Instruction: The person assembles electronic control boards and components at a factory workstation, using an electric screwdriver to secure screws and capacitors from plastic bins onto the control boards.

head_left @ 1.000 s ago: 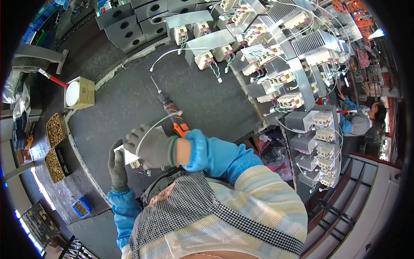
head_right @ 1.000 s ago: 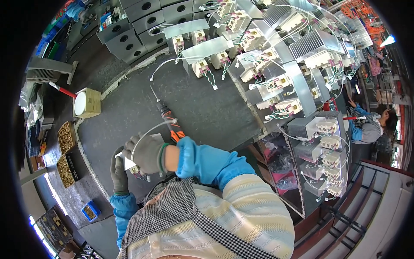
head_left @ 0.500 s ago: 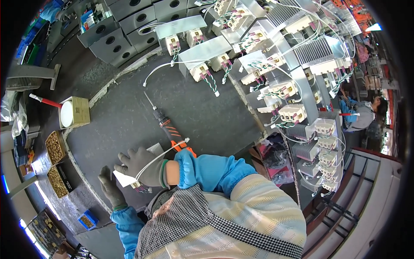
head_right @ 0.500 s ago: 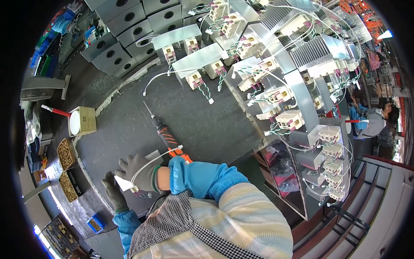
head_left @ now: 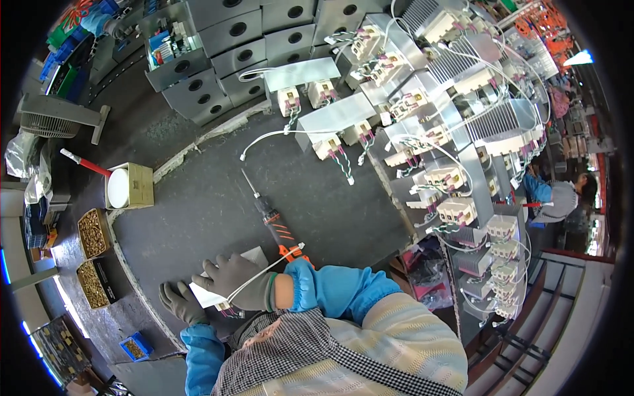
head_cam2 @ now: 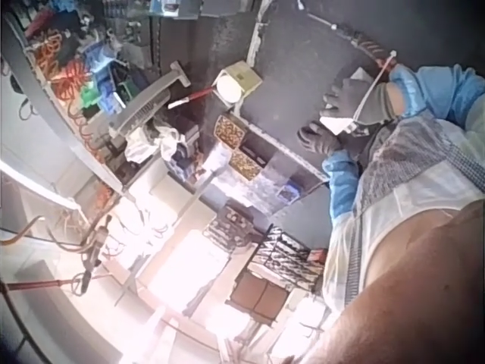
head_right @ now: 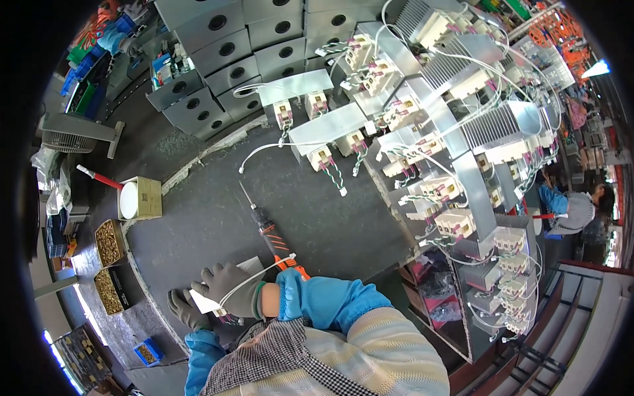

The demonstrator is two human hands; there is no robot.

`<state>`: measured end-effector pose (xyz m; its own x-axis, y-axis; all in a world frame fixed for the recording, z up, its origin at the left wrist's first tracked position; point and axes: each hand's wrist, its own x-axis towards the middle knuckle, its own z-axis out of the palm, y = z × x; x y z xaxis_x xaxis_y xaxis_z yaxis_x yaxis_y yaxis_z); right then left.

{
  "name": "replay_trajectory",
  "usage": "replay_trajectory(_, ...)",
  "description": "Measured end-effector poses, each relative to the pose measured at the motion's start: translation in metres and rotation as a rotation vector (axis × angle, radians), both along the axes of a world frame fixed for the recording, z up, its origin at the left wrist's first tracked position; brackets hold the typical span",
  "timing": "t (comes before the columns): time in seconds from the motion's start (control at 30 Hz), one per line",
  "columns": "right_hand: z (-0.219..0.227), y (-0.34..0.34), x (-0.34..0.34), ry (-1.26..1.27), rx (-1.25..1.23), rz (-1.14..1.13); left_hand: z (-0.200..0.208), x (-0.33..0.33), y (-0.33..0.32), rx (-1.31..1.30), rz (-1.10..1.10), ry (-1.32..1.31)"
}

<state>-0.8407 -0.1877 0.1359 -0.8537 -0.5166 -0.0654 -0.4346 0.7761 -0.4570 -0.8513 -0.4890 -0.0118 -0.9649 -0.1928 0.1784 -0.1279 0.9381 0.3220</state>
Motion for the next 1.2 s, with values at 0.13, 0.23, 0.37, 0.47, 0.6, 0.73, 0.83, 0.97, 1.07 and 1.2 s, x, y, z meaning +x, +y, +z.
replay_trajectory(0.13, 0.0, 0.002, -0.004, -0.056, -0.011, 0.034, 0.001, -0.003, 0.002, -0.033, -0.01, 0.018)
replay_trajectory(0.23, 0.004, -0.001, -0.008, -0.033, 0.004, 0.055, 0.009, -0.004, 0.002, -0.051, 0.002, 0.028)
replay_trajectory(0.37, 0.0, -0.007, 0.001, 0.083, -0.046, -0.011, 0.02, 0.001, 0.003, -0.069, -0.036, 0.033)
replay_trajectory(0.47, -0.001, -0.008, 0.003, 0.133, 0.005, -0.015, 0.015, 0.003, 0.007, -0.122, -0.006, 0.074)
replay_trajectory(0.6, 0.004, -0.003, 0.005, 0.162, -0.022, 0.039, 0.025, 0.007, 0.009, -0.09, 0.011, 0.053)
replay_trajectory(0.73, 0.009, 0.002, 0.004, 0.05, -0.067, 0.059, 0.022, 0.005, 0.011, -0.106, 0.01, 0.032)
replay_trajectory(0.83, 0.017, 0.019, -0.003, 0.07, -0.194, 0.133, 0.023, 0.002, 0.01, -0.094, 0.012, 0.041)
replay_trajectory(0.97, 0.037, 0.086, -0.027, 0.049, -0.106, 0.145, 0.024, 0.001, 0.003, -0.088, 0.031, 0.012)
replay_trajectory(1.07, 0.064, 0.167, -0.043, 0.007, -0.028, -0.037, 0.027, -0.002, 0.008, -0.089, 0.029, -0.005)
replay_trajectory(1.2, 0.09, 0.244, -0.082, 0.174, 0.074, -0.705, 0.026, -0.001, 0.005, -0.081, 0.035, -0.012)
